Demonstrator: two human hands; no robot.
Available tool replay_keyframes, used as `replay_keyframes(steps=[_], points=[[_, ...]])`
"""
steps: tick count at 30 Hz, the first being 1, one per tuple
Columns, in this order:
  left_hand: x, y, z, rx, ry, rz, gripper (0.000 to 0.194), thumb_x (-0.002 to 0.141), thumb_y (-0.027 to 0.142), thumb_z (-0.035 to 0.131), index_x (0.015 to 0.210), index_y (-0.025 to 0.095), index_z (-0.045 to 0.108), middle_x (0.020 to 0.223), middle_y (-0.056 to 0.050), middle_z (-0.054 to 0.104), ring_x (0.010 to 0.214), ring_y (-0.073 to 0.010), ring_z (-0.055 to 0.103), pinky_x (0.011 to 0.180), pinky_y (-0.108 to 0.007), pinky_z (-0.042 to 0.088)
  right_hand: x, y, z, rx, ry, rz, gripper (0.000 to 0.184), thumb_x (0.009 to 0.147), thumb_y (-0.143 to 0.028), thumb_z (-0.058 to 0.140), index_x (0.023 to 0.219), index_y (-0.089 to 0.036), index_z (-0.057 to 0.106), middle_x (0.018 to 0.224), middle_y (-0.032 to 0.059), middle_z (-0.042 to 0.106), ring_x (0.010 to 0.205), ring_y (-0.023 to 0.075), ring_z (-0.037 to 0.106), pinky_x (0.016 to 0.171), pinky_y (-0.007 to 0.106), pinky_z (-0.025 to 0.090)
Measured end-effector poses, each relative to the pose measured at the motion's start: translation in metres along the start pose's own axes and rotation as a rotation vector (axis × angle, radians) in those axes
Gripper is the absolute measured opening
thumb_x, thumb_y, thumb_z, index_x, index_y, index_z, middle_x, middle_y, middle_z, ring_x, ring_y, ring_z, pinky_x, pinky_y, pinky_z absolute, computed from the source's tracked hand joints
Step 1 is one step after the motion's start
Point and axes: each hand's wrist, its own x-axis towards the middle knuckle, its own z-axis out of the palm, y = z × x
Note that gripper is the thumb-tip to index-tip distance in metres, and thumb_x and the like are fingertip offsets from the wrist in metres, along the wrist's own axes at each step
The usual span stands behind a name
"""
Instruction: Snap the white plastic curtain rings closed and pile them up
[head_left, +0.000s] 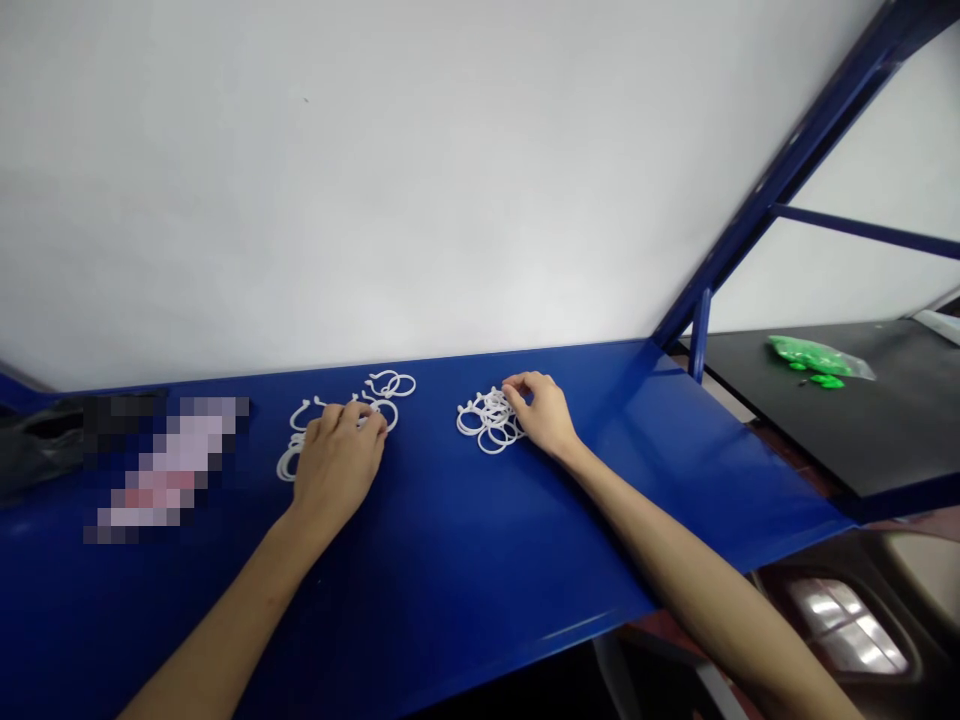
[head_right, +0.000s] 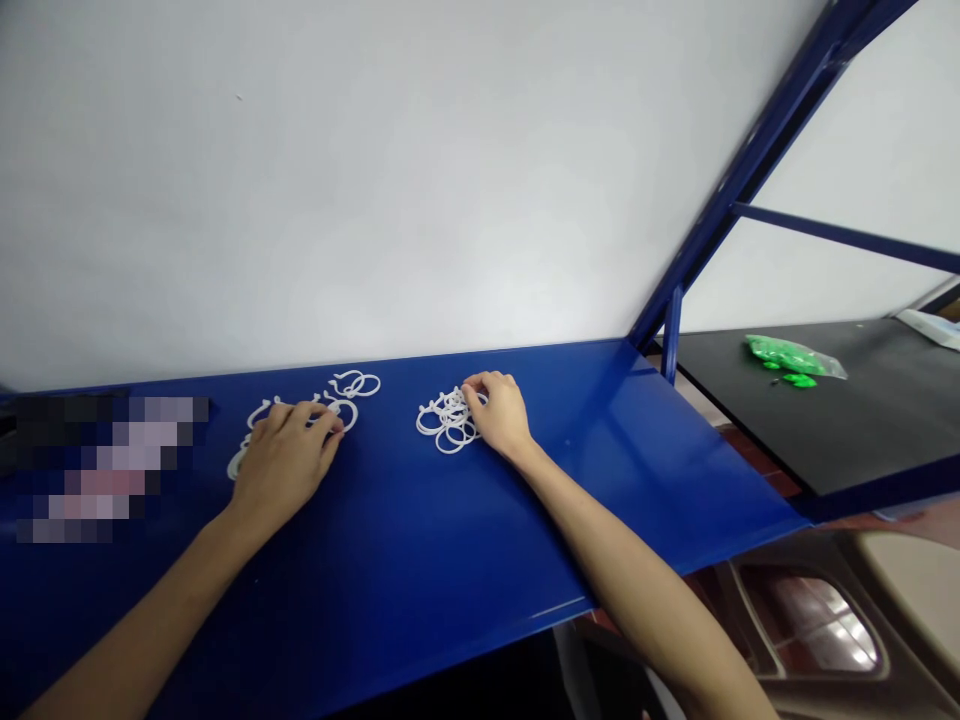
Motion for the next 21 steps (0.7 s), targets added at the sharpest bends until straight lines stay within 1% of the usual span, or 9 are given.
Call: replay_keyframes(steps=[4, 10, 12, 15, 17, 19, 21], points=[[0.000, 0.001, -0.007, -0.072, 0.071, 0.045, 0.023, 0.096, 0.028, 0.045, 0.091, 0.019, 0.066, 0.104, -0.012, 0.067, 0.093, -0.0299, 0.055, 0.079, -0.044, 0.044, -0.003, -0.003, -0.002, -0.016, -0.018, -0.017, 0.016, 0.095, -0.028, 0.058, 0.090, -0.019, 0.071, 0.091, 0.0055, 0.072, 0.087, 0.0212, 0.059, 0.088, 0.039, 0.044], [-0.003, 0.008, -0.022, -0.269, 0.116, 0.007, 0.014, 0.094, 0.025, 0.048, 0.091, 0.020, 0.060, 0.085, -0.007, 0.069, 0.089, -0.0278, 0.059, 0.081, -0.043, 0.044, -0.010, -0.012, -0.009, -0.051, -0.002, -0.093, 0.015, 0.097, -0.027, 0.058, 0.092, -0.019, 0.070, 0.094, 0.0067, 0.071, 0.090, 0.0232, 0.058, 0.089, 0.041, 0.044], [-0.004, 0.012, -0.025, -0.319, 0.134, 0.015, 0.012, 0.094, 0.025, 0.049, 0.092, 0.020, 0.060, 0.083, -0.005, 0.069, 0.087, -0.0259, 0.060, 0.083, -0.042, 0.046, -0.013, -0.016, -0.009, -0.055, 0.000, -0.123, 0.013, 0.097, -0.025, 0.059, 0.094, -0.019, 0.069, 0.095, 0.0069, 0.071, 0.092, 0.0239, 0.057, 0.089, 0.041, 0.045], [-0.005, 0.017, -0.027, -0.404, 0.164, 0.063, 0.011, 0.095, 0.022, 0.050, 0.098, 0.020, 0.061, 0.089, -0.004, 0.070, 0.088, -0.0228, 0.060, 0.087, -0.038, 0.048, -0.021, -0.025, -0.007, -0.039, -0.008, -0.203, 0.011, 0.096, -0.024, 0.059, 0.097, -0.018, 0.068, 0.096, 0.0073, 0.070, 0.092, 0.0240, 0.056, 0.087, 0.041, 0.046], [-0.005, 0.020, -0.029, -0.446, 0.164, 0.111, 0.016, 0.096, 0.020, 0.050, 0.105, 0.020, 0.062, 0.094, -0.004, 0.071, 0.092, -0.0215, 0.061, 0.089, -0.037, 0.048, -0.027, -0.032, -0.007, 0.004, -0.030, -0.281, 0.011, 0.097, -0.023, 0.059, 0.100, -0.018, 0.068, 0.098, 0.0075, 0.070, 0.092, 0.0231, 0.057, 0.088, 0.040, 0.047], [-0.006, 0.023, -0.030, -0.480, 0.147, 0.177, 0.020, 0.097, 0.019, 0.049, 0.108, 0.020, 0.065, 0.097, -0.004, 0.072, 0.095, -0.0207, 0.061, 0.093, -0.037, 0.048, -0.033, -0.040, -0.007, 0.066, -0.074, -0.355, 0.012, 0.098, -0.024, 0.057, 0.104, -0.019, 0.066, 0.100, 0.0076, 0.070, 0.095, 0.0221, 0.059, 0.089, 0.040, 0.048], [-0.007, 0.026, -0.030, -0.527, 0.118, 0.242, 0.023, 0.098, 0.018, 0.047, 0.108, 0.022, 0.067, 0.098, -0.003, 0.073, 0.097, -0.0198, 0.062, 0.095, -0.037, 0.048, -0.038, -0.047, -0.007, 0.121, -0.135, -0.399, 0.015, 0.099, -0.026, 0.057, 0.109, -0.019, 0.065, 0.104, 0.0080, 0.069, 0.099, 0.0218, 0.061, 0.091, 0.040, 0.050]])
